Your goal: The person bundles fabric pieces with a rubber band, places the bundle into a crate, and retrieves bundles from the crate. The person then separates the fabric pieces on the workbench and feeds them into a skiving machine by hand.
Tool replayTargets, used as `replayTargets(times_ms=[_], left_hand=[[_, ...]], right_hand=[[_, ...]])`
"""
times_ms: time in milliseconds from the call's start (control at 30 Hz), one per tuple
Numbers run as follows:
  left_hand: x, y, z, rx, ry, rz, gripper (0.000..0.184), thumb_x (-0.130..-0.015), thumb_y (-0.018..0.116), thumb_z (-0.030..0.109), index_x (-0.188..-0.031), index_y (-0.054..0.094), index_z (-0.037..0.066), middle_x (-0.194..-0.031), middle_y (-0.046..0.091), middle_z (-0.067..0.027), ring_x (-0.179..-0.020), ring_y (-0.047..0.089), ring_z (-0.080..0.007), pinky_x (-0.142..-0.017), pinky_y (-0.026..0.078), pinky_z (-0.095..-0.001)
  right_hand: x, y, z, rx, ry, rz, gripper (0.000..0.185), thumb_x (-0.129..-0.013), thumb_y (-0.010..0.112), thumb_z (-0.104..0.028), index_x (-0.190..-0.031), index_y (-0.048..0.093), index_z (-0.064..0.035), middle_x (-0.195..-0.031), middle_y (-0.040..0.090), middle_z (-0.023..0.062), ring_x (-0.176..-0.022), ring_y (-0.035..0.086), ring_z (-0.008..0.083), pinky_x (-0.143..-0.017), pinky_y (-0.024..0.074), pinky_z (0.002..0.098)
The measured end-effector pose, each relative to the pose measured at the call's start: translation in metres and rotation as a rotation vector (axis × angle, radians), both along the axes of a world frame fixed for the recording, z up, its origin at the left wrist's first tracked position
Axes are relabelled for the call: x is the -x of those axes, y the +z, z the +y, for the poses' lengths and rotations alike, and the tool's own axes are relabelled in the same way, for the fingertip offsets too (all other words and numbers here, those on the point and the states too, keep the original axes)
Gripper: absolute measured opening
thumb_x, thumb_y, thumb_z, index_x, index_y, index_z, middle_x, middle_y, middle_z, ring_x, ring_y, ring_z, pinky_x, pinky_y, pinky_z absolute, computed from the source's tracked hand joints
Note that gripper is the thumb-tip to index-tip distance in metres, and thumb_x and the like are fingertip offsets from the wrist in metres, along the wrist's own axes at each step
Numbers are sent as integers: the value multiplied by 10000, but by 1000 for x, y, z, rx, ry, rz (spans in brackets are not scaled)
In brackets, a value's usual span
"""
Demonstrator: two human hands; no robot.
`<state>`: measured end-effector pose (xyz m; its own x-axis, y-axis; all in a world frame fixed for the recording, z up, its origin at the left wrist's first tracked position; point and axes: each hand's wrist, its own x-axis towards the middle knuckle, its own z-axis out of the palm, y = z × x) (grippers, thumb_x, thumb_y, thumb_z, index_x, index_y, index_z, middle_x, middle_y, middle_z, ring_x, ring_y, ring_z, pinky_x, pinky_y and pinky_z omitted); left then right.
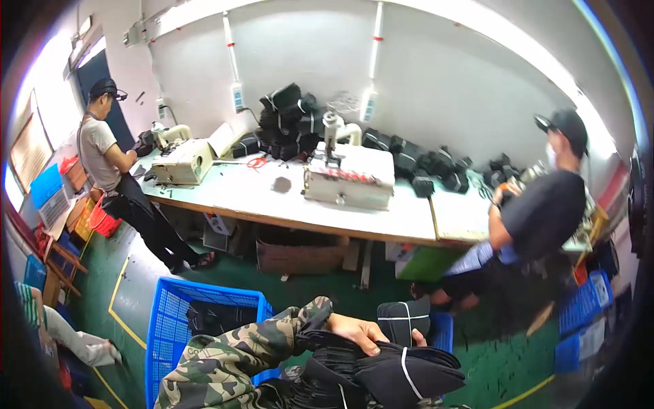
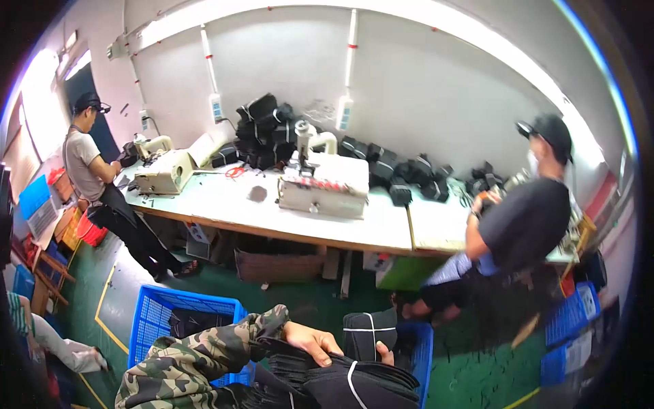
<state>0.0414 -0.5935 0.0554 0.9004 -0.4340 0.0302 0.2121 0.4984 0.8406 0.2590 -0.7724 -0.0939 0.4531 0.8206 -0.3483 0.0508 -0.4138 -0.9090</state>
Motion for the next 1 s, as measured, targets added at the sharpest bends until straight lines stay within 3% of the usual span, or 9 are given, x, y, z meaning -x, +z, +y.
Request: replayTargets(times_ms=[133, 167, 233, 267, 333, 433, 700, 867, 1000], left_hand=[[7, 2, 74, -101, 190, -112, 432, -917, 563, 179, -1238, 478, -97, -1131, 600, -68, -992, 529, -102, -877, 437, -273], [9, -9, 95, -143, 237, -185, 399, -921, 552, 184, -1209, 502, -89, -1133, 601, -122, -994, 532, -134, -864, 435, -301], [17, 5, 133, -597, 496, -778, 357, -934, 531, 237, -1012, 512, -111, -914, 600, -172, -852, 543, -183, -735, 423, -355], [27, 14, 152, -766, 562, -855, 357, -935, 531, 237, -1013, 512, -111, -915, 601, -170, -852, 542, -181, -735, 424, -354], [44, 21, 193, -992, 593, -800, 356, -935, 532, 236, -1016, 513, -110, -916, 602, -167, -852, 540, -177, -736, 426, -351], [70, 23, 246, -1119, 652, -726, 356, -935, 533, 235, -1020, 513, -110, -918, 604, -162, -853, 538, -170, -737, 428, -347], [138, 23, 335, -1314, 957, -423, 355, -936, 535, 231, -1032, 515, -110, -923, 609, -149, -854, 532, -153, -740, 435, -335], [139, 22, 353, -1373, 1146, -216, 354, -937, 537, 228, -1039, 517, -110, -926, 612, -141, -855, 528, -143, -742, 439, -329], [138, 21, 374, -1385, 1226, -118, 354, -937, 538, 227, -1045, 518, -110, -929, 615, -135, -856, 525, -134, -743, 442, -323]], right_hand=[[-14, 3, 120, -19, 213, -23, 404, -899, 516, -196, -1276, 480, -55, -1194, 566, 116, -1064, 564, 219, -871, 469, 355], [-11, 6, 161, -30, 291, -38, 404, -900, 514, -196, -1277, 478, -53, -1196, 565, 117, -1065, 564, 219, -872, 469, 355], [16, 14, 256, -54, 497, -68, 405, -902, 512, -197, -1278, 476, -50, -1198, 564, 119, -1067, 562, 220, -873, 468, 355], [41, 17, 307, -79, 613, -88, 405, -904, 511, -197, -1279, 475, -49, -1199, 563, 121, -1068, 562, 220, -873, 468, 355], [96, 21, 395, -106, 836, -129, 406, -906, 508, -197, -1280, 473, -46, -1201, 562, 123, -1070, 561, 220, -875, 467, 355], [180, 30, 480, -139, 1095, -163, 407, -909, 504, -198, -1283, 469, -41, -1204, 559, 126, -1072, 559, 221, -876, 465, 354], [351, 12, 578, -232, 1670, -122, 410, -918, 494, -200, -1289, 460, -29, -1213, 553, 135, -1080, 554, 222, -881, 462, 354], [393, 12, 606, -326, 1820, -118, 412, -923, 488, -201, -1292, 454, -21, -1218, 550, 140, -1084, 552, 223, -884, 459, 353], [390, 13, 658, -416, 1749, -142, 414, -928, 482, -202, -1295, 450, -15, -1223, 547, 145, -1088, 549, 224, -887, 458, 353]])
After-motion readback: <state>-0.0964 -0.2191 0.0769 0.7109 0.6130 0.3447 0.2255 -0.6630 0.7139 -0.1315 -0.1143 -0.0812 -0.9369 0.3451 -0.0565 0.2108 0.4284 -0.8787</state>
